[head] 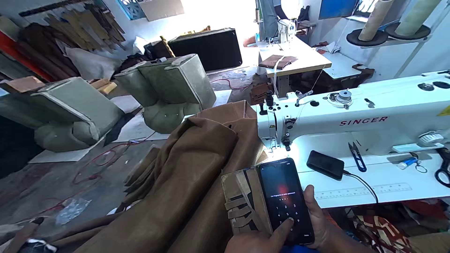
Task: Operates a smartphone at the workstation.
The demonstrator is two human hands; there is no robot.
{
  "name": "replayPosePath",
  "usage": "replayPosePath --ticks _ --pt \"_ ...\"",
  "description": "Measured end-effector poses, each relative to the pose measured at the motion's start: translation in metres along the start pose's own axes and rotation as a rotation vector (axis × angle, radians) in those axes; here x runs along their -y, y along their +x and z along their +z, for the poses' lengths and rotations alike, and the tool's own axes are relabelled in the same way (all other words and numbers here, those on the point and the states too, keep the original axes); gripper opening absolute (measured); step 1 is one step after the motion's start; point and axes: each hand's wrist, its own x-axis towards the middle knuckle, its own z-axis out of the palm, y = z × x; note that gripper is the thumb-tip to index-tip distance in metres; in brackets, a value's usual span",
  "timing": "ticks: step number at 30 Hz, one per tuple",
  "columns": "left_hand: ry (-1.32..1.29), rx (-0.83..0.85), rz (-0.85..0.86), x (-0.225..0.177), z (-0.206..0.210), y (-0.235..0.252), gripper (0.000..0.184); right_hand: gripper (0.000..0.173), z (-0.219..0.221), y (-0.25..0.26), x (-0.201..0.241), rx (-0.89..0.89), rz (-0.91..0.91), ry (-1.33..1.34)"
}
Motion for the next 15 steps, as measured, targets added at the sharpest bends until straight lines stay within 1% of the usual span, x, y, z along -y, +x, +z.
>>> replayPosePath --ticks 4,8,12,13,15 --pt "0.016 0.031 -0.067 -0.001 -0.003 0.002 0.063 0.064 -0.001 -0.001 0.0 -0.009 0.007 0.0" --pt "-0.004 0.012 -0.066 -0.001 -0.004 0.002 0.062 0.064 0.0 0.0 0.001 -0.004 -0.001 0.002" --pt "-0.02 -0.075 -0.018 0.003 -0.002 0.001 0.057 0.065 0.0 0.0 0.007 0.021 -0.022 -0.026" --pt "-0.032 -0.113 0.015 0.004 -0.002 0.0 0.054 0.065 0.001 0.0 0.01 0.029 -0.037 -0.042" --pt "-0.086 -0.212 0.14 0.008 0.0 -0.002 0.051 0.066 0.005 0.002 0.019 0.027 -0.081 -0.086"
